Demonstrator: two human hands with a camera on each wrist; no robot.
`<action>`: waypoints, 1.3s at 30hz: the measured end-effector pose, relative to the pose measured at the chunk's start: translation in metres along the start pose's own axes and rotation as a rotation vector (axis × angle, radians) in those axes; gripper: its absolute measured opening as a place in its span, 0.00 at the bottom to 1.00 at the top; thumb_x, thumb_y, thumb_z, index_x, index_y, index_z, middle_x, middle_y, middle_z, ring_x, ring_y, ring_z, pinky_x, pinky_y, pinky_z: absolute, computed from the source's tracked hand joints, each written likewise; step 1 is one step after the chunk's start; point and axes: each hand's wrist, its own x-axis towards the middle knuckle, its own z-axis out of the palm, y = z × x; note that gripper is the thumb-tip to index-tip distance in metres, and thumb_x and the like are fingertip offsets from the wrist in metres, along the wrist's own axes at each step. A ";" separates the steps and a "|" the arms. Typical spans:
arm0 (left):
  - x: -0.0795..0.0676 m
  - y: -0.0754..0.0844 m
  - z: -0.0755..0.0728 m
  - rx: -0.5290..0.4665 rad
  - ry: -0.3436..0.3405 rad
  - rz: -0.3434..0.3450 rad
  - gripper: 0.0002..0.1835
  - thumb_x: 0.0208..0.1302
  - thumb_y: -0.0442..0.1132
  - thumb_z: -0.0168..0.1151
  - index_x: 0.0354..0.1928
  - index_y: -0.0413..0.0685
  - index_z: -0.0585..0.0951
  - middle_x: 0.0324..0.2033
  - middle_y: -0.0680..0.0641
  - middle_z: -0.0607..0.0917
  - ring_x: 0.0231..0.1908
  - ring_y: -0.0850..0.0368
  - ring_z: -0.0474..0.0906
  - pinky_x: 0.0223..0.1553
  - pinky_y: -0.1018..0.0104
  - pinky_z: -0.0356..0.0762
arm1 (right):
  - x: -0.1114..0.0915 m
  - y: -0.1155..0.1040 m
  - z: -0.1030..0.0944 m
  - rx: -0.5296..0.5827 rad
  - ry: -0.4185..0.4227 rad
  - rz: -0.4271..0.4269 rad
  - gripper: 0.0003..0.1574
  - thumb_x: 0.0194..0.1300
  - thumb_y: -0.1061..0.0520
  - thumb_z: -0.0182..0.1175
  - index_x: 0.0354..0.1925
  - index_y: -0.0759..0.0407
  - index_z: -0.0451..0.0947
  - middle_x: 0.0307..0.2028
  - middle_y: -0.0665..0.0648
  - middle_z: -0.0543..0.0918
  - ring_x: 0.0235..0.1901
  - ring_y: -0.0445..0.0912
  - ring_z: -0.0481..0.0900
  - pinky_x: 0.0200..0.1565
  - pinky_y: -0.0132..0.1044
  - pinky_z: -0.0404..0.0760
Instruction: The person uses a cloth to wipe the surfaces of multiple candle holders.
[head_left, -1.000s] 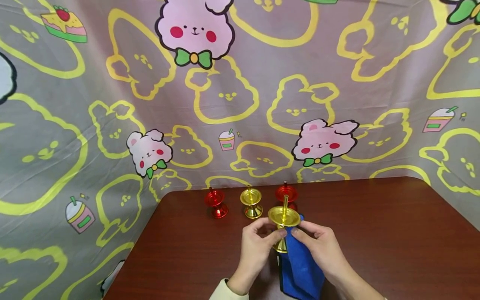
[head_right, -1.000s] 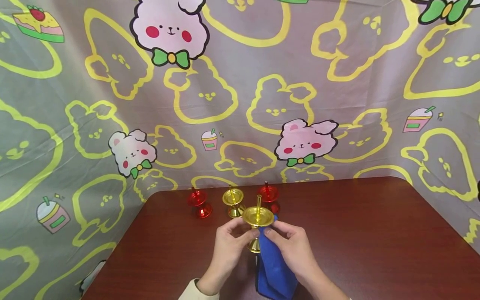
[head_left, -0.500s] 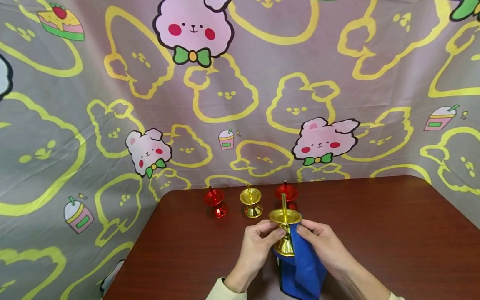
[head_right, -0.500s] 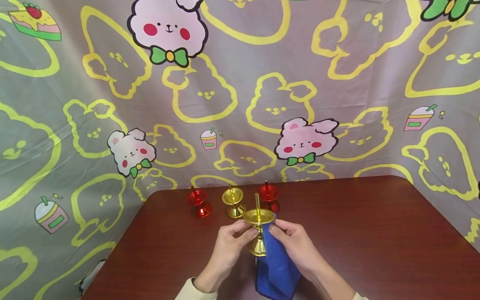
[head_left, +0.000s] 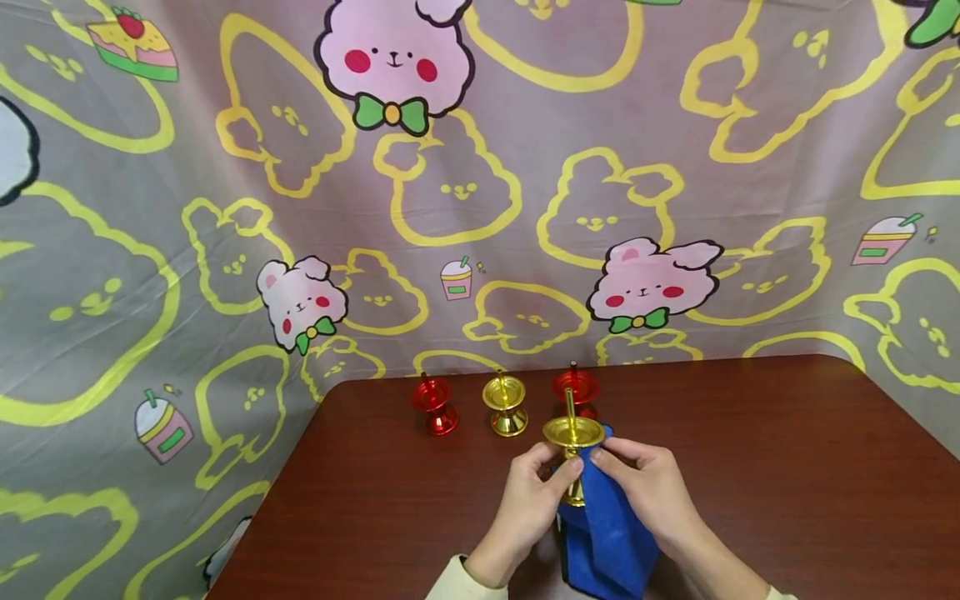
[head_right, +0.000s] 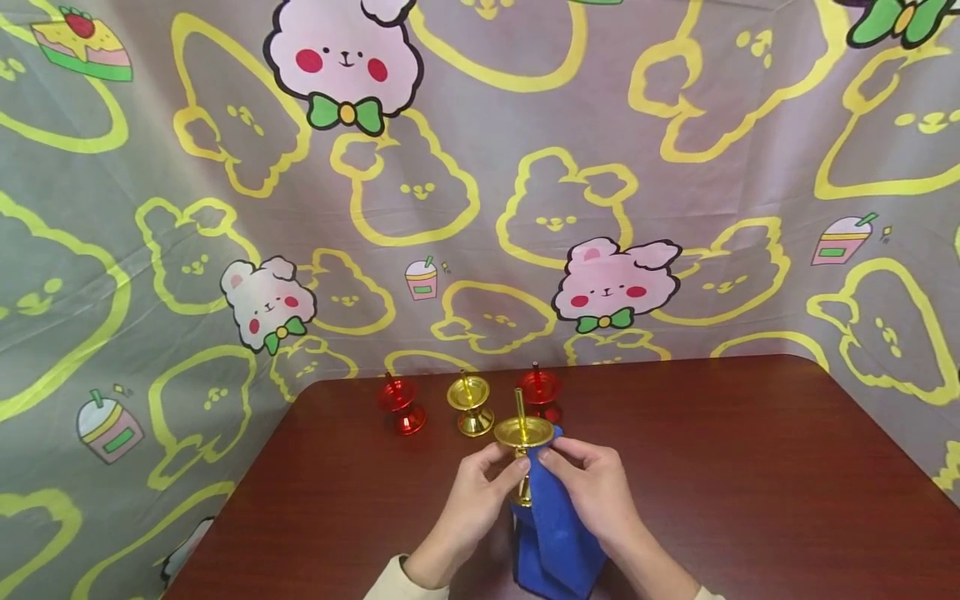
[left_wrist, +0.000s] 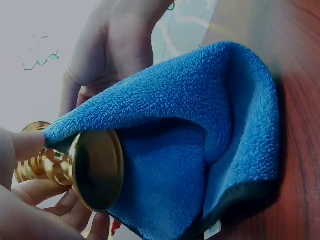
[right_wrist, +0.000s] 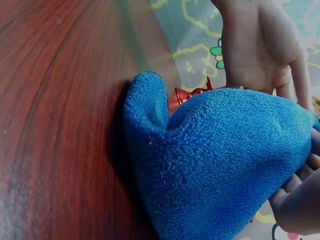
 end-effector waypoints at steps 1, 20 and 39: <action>0.000 0.000 0.000 -0.009 -0.005 0.002 0.14 0.68 0.32 0.63 0.53 0.37 0.84 0.44 0.45 0.84 0.43 0.59 0.79 0.44 0.69 0.77 | 0.000 -0.001 0.000 -0.011 0.020 -0.013 0.22 0.67 0.60 0.67 0.54 0.72 0.81 0.46 0.63 0.87 0.35 0.44 0.86 0.37 0.35 0.84; 0.003 -0.007 -0.002 0.017 0.094 0.102 0.12 0.59 0.31 0.73 0.44 0.36 0.88 0.37 0.42 0.86 0.31 0.63 0.79 0.32 0.72 0.77 | -0.006 0.000 0.001 -0.121 0.156 -0.296 0.08 0.59 0.65 0.72 0.38 0.67 0.87 0.31 0.58 0.89 0.27 0.40 0.84 0.28 0.32 0.82; 0.002 -0.001 -0.005 -0.014 -0.058 0.108 0.12 0.62 0.32 0.70 0.47 0.35 0.87 0.40 0.42 0.84 0.37 0.62 0.79 0.37 0.72 0.78 | -0.001 0.006 -0.003 -0.242 0.073 -0.356 0.12 0.65 0.69 0.63 0.47 0.66 0.86 0.43 0.58 0.88 0.43 0.40 0.83 0.43 0.28 0.80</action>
